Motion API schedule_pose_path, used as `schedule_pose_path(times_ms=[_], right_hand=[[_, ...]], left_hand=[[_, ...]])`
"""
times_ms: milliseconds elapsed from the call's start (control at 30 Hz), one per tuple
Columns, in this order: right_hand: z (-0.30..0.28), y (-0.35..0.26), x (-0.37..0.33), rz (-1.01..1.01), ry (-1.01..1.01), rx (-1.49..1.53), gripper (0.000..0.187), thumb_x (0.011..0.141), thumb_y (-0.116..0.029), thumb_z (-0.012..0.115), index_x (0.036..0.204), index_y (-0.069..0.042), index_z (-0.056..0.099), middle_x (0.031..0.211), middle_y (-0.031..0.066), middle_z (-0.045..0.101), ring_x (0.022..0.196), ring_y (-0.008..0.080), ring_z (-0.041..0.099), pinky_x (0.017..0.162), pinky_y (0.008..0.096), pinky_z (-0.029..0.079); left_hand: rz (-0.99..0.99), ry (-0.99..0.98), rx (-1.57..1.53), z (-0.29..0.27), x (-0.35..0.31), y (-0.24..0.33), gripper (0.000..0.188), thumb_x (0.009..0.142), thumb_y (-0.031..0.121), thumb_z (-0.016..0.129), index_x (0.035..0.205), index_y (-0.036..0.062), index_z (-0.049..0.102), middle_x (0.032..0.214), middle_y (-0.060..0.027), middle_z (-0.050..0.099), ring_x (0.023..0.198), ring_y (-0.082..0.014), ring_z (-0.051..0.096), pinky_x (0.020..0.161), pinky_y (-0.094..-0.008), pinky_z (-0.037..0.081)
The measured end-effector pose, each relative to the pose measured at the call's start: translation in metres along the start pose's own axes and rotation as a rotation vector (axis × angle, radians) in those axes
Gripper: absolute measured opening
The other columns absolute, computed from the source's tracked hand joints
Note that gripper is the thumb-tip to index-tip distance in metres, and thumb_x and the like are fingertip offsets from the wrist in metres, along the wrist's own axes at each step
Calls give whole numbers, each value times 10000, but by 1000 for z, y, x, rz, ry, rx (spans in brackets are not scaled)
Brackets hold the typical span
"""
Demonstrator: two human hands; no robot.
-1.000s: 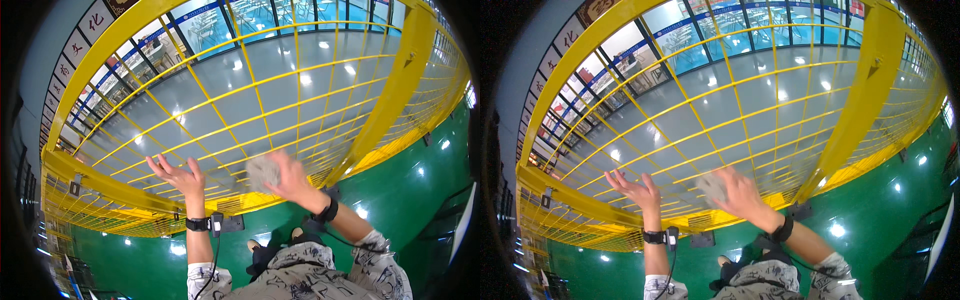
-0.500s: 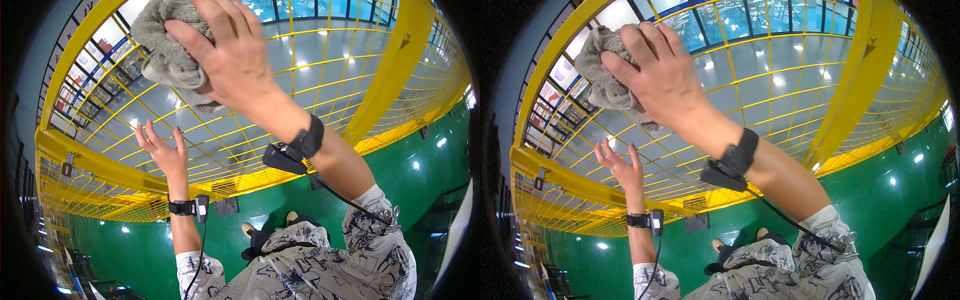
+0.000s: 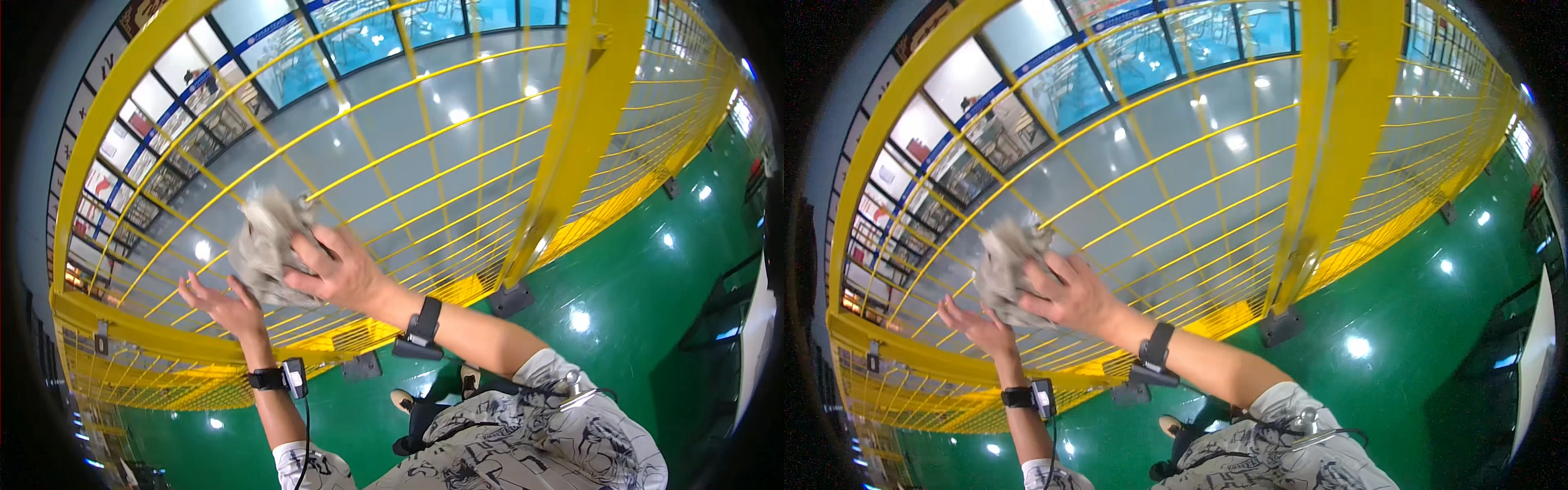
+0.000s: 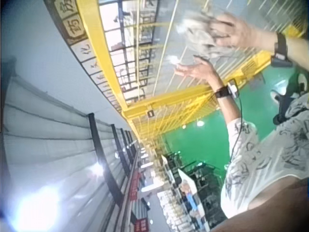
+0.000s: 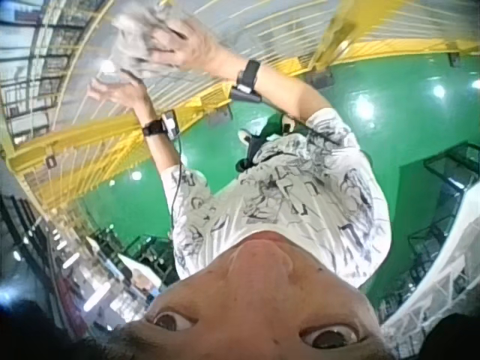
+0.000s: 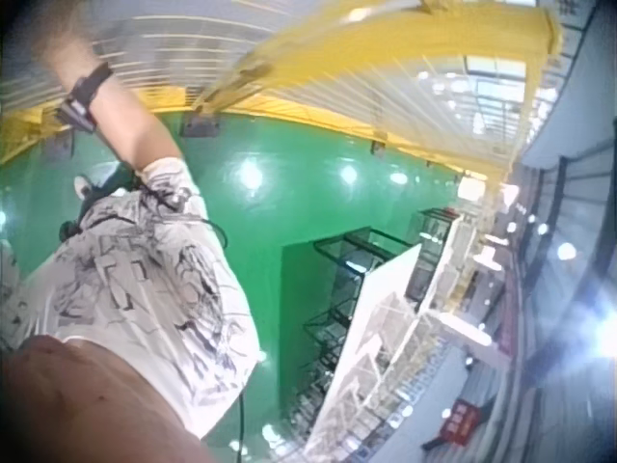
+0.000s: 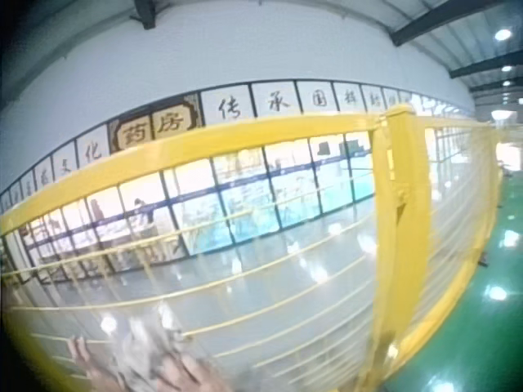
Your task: Using a cloth to wipe down a yellow mesh security gate.
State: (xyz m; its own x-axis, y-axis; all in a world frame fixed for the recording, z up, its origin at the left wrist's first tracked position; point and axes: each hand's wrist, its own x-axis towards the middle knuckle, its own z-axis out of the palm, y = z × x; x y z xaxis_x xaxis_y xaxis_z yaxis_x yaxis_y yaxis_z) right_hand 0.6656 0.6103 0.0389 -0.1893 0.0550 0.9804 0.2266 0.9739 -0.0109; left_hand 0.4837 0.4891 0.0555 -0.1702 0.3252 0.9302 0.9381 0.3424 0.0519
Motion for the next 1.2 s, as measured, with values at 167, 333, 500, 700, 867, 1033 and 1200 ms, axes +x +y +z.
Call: schedule_pose_path(times_ms=[167, 333, 500, 700, 867, 1033, 1200], right_hand=[[-19, 6, -62, 89, -127, 46, 165, 722, -163, 623, 874, -219, 589, 1083, 76, 519, 960, 269, 509, 704, 342, 513], [-44, -17, -102, 448, -467, 103, 359, 683, -19, 609, 1003, -180, 588, 1130, 111, 468, 984, 327, 510, 699, 416, 519], [-63, -29, -187, 647, -810, 372, 574, 686, 43, 577, 1218, -157, 498, 1130, 135, 449, 999, 377, 533, 728, 449, 508], [-101, -8, -124, 785, -747, 497, 630, 691, 13, 620, 1286, -132, 475, 1193, 141, 449, 984, 374, 569, 775, 433, 502], [-113, 11, 25, 315, 31, 448, 551, 659, -114, 732, 1194, -129, 599, 1272, 150, 487, 993, 344, 595, 779, 396, 513], [-97, 12, 122, 13, 96, -88, 472, 705, -153, 653, 1175, -128, 620, 1360, 138, 444, 1258, 356, 430, 1043, 488, 346], [-35, 10, 75, -136, -352, -164, 375, 760, -173, 589, 1132, -147, 626, 1365, 51, 436, 1355, 301, 286, 1107, 593, 183]], left_hand=[[-74, 11, 76, 4, 0, -8, 627, 960, 320, 471, 1398, -61, 235, 1451, -256, 148, 1277, -466, 325, 996, -533, 361], [-62, 22, 69, -2, 3, 1, 586, 971, 274, 450, 1401, -55, 224, 1458, -252, 145, 1300, -461, 289, 1011, -526, 355], [-59, 6, 67, 8, 1, 5, 584, 953, 218, 464, 1404, -48, 204, 1460, -262, 149, 1317, -461, 263, 1027, -522, 344], [-87, 9, 64, 2, -2, 2, 575, 937, 173, 464, 1399, -48, 201, 1465, -264, 150, 1317, -470, 262, 1027, -530, 345], [-75, 36, 77, 5, -7, -12, 595, 932, 208, 476, 1404, -39, 210, 1461, -271, 155, 1305, -475, 277, 1022, -532, 350], [-51, 14, 99, -1, -2, -3, 594, 939, 236, 485, 1388, -67, 242, 1447, -249, 163, 1297, -457, 288, 1023, -522, 343], [-95, -28, 19, 0, 3, 6, 593, 937, 228, 499, 1365, -107, 262, 1414, -221, 177, 1286, -439, 297, 1015, -514, 344]])
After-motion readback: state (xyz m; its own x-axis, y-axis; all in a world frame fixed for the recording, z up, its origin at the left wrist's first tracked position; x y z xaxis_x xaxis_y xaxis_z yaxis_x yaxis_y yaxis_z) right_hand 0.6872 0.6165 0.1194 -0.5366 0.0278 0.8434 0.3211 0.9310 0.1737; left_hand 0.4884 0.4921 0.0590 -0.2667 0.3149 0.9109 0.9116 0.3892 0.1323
